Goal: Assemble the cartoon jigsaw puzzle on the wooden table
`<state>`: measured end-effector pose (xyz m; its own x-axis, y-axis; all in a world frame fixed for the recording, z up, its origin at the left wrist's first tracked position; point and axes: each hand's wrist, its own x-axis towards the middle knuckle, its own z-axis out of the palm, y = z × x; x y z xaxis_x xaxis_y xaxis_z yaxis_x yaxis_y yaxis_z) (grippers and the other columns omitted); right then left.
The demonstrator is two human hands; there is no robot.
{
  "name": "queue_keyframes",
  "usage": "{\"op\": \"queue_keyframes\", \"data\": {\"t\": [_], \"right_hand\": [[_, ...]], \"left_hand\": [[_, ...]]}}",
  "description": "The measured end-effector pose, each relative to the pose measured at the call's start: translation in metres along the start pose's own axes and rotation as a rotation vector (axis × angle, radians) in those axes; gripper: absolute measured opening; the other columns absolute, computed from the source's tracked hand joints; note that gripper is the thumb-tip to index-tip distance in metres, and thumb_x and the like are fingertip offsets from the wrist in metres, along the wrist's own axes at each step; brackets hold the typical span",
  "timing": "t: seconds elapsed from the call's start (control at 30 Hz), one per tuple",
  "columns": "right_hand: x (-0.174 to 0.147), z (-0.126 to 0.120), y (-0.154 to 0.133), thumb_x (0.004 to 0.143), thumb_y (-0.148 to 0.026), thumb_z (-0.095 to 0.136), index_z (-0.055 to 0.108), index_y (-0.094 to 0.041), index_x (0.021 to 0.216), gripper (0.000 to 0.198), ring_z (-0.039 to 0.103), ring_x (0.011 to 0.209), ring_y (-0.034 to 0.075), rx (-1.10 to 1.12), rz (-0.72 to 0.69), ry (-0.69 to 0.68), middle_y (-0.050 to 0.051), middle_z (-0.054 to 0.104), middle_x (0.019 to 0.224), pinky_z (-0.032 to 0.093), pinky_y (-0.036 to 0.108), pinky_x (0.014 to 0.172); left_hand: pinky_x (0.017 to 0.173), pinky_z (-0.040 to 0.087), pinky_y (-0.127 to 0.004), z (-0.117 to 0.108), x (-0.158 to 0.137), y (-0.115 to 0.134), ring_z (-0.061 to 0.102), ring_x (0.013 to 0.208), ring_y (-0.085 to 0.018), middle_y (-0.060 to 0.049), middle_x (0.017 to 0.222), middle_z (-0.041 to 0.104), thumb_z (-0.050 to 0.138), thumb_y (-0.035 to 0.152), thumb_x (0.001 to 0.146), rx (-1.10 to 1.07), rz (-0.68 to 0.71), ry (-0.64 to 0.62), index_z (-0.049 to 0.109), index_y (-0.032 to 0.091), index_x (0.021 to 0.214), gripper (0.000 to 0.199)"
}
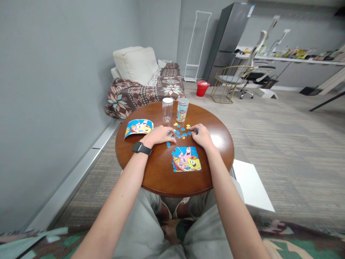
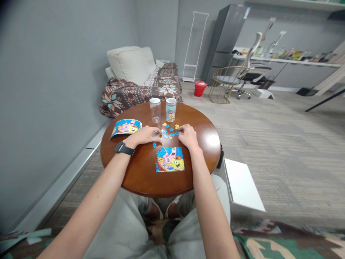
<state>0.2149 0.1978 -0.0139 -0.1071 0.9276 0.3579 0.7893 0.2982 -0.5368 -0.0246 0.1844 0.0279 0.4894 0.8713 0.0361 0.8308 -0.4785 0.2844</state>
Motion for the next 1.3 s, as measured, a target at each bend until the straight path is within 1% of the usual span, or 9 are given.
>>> {"op": "queue_keyframes", "data": {"t": [0.1, 0.2, 0.37, 0.53, 0.67, 0.77, 0.87, 1.07, 1.3], "right_hand": [[0.0, 0.005, -0.005, 0.078, -0.005, 0.044, 0.064, -0.023, 0.113, 0.045, 0.05, 0.126, 0.022, 0.051, -0.158, -0.136, 0.003, 0.061, 0.128, 0.036, 0.045, 0.109], [0.0, 0.009, -0.011, 0.081, -0.005, 0.04, 0.061, -0.025, 0.119, 0.047, 0.049, 0.127, 0.022, 0.027, -0.189, -0.226, 0.001, 0.062, 0.13, 0.033, 0.048, 0.11], [0.002, 0.003, -0.008, 0.078, -0.004, 0.041, 0.068, -0.02, 0.104, 0.041, 0.062, 0.103, 0.021, -0.015, -0.102, -0.058, 0.006, 0.071, 0.105, 0.045, 0.039, 0.098], [0.0, -0.013, 0.001, 0.067, -0.001, 0.042, 0.07, -0.016, 0.092, 0.041, 0.064, 0.093, 0.02, -0.016, 0.119, 0.14, 0.007, 0.071, 0.095, 0.049, 0.032, 0.087], [-0.003, -0.021, 0.001, 0.066, -0.004, 0.046, 0.071, -0.018, 0.076, 0.031, 0.065, 0.081, 0.02, -0.035, 0.258, 0.126, 0.006, 0.072, 0.082, 0.049, 0.03, 0.08], [-0.003, -0.022, -0.001, 0.067, -0.006, 0.046, 0.072, -0.019, 0.073, 0.03, 0.065, 0.076, 0.02, -0.035, 0.328, 0.103, 0.006, 0.071, 0.075, 0.048, 0.03, 0.076], [-0.002, -0.02, -0.001, 0.067, -0.007, 0.048, 0.073, -0.018, 0.077, 0.029, 0.064, 0.074, 0.019, 0.005, 0.304, 0.076, 0.005, 0.071, 0.075, 0.048, 0.028, 0.074], [-0.001, -0.015, 0.006, 0.068, -0.016, 0.057, 0.07, -0.018, 0.086, 0.022, 0.061, 0.075, 0.016, 0.059, 0.069, -0.041, 0.004, 0.067, 0.084, 0.049, 0.029, 0.077], [-0.001, -0.014, 0.022, 0.06, -0.006, 0.051, 0.067, -0.017, 0.084, 0.031, 0.061, 0.081, 0.019, -0.052, 0.199, 0.096, 0.006, 0.062, 0.086, 0.049, 0.03, 0.081]], "left_hand": [[0.07, 0.044, -0.024, 0.0, 0.0, 0.0, 0.067, 0.088, -0.023, -0.002, 0.097, 0.072, 0.065, 0.063, 0.071, -0.021, 0.037, -0.009, 0.067, 0.03, 0.113, 0.054], [0.069, 0.043, -0.024, 0.001, 0.001, 0.0, 0.067, 0.085, -0.022, -0.001, 0.092, 0.072, 0.066, 0.062, 0.07, -0.026, 0.047, -0.032, 0.067, 0.031, 0.114, 0.054], [0.07, 0.044, -0.025, 0.002, 0.001, -0.002, 0.067, 0.084, -0.022, -0.002, 0.094, 0.072, 0.06, 0.056, 0.079, 0.002, 0.043, -0.005, 0.067, 0.029, 0.111, 0.042], [0.072, 0.046, -0.028, 0.001, 0.0, -0.003, 0.067, 0.089, -0.024, -0.006, 0.097, 0.072, 0.048, 0.038, 0.089, 0.093, -0.006, 0.026, 0.062, 0.025, 0.112, 0.03], [0.073, 0.047, -0.03, 0.002, 0.001, -0.003, 0.067, 0.089, -0.024, -0.006, 0.096, 0.071, 0.045, 0.036, 0.09, 0.127, -0.02, 0.015, 0.061, 0.025, 0.111, 0.029], [0.073, 0.047, -0.03, 0.003, 0.001, -0.004, 0.067, 0.089, -0.024, -0.006, 0.096, 0.071, 0.045, 0.035, 0.09, 0.133, -0.024, 0.015, 0.061, 0.025, 0.11, 0.028], [0.073, 0.047, -0.03, 0.003, 0.001, -0.004, 0.067, 0.09, -0.025, -0.006, 0.098, 0.071, 0.044, 0.034, 0.09, 0.136, -0.035, 0.016, 0.061, 0.025, 0.11, 0.028], [0.074, 0.047, -0.03, 0.002, 0.0, -0.003, 0.067, 0.091, -0.024, -0.006, 0.101, 0.071, 0.042, 0.029, 0.09, 0.143, -0.046, 0.003, 0.06, 0.025, 0.113, 0.03], [0.074, 0.048, -0.03, 0.003, 0.0, -0.003, 0.067, 0.09, -0.024, -0.006, 0.099, 0.071, 0.043, 0.03, 0.089, 0.144, -0.043, 0.015, 0.06, 0.025, 0.112, 0.029]]}}
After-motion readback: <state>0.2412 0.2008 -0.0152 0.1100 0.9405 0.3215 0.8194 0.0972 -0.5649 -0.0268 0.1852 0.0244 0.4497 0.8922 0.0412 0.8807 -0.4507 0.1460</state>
